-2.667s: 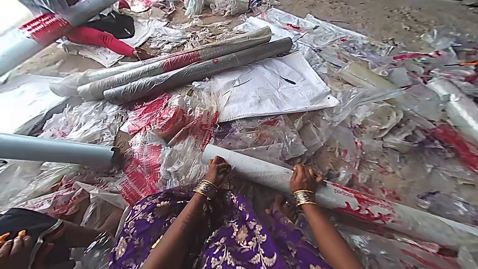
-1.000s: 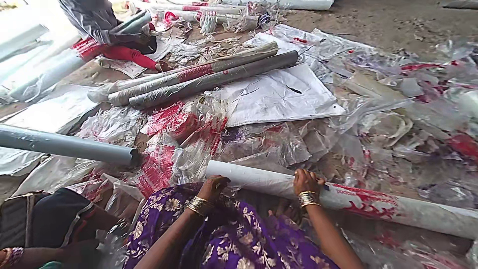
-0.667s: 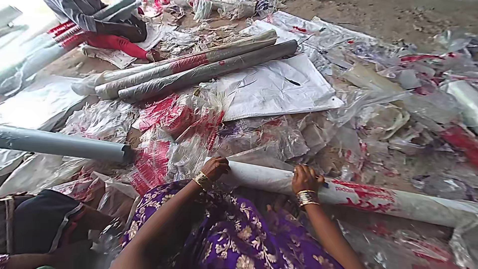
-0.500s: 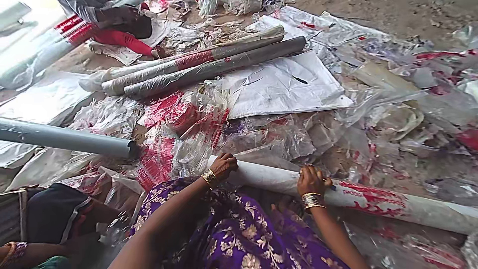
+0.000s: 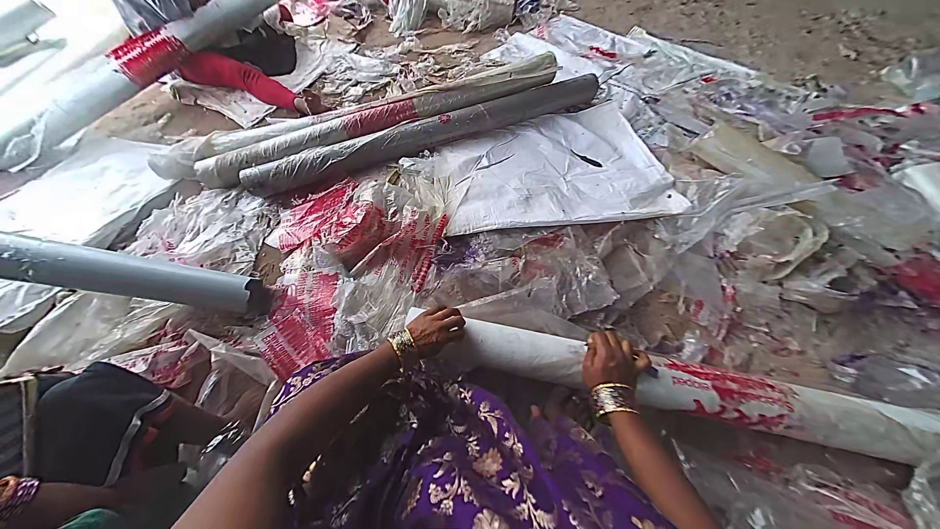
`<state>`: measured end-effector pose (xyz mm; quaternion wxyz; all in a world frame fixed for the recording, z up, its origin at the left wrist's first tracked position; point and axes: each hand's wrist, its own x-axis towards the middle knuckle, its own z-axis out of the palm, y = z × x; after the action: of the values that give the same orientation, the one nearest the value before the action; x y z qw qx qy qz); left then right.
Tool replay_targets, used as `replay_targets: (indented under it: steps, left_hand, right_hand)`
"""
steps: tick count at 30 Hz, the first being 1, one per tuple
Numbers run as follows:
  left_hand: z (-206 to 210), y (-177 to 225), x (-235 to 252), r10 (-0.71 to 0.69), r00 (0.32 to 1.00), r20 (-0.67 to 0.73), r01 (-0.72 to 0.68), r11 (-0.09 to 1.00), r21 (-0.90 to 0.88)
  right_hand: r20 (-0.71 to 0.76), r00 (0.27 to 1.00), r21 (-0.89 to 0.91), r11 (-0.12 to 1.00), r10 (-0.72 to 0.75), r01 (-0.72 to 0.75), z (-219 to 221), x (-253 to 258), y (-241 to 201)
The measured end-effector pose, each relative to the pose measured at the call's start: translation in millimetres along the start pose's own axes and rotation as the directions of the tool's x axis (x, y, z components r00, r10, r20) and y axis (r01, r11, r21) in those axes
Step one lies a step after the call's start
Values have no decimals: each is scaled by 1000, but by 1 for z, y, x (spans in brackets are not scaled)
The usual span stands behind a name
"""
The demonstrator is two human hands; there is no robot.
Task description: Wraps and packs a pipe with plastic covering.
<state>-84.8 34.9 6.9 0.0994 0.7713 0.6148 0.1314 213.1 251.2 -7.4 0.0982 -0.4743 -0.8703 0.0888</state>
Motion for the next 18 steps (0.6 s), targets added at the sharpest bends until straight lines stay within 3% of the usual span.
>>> replay_targets:
  steps: [3, 5, 8, 11, 15, 18]
  left_hand:
    - [1, -2, 3, -35, 998, 43, 35, 999, 6]
    - [-3, 5, 10, -146, 984, 102, 151, 988, -35]
    - [-14, 17, 31, -369, 896, 246, 394, 917, -62]
    - [-19, 19, 54, -500, 798, 336, 549, 833, -67]
    - [-23, 13, 72, -576, 736, 356, 651, 747, -136]
    - [-18, 7, 74, -592, 745, 308, 666, 692, -278]
  right_hand:
    - [-4, 1000, 11, 1000, -6, 6, 0, 2, -3]
    - [20, 1000, 10, 1000, 10, -10, -3, 2, -3]
    - [29, 999, 3, 1000, 19, -19, -2, 2, -4]
    - [54, 998, -6, 999, 45, -45, -4, 4, -6]
    - [53, 997, -11, 998, 56, -56, -5, 5, -11]
    - [-10, 999, 3, 999, 37, -37, -2, 2, -10]
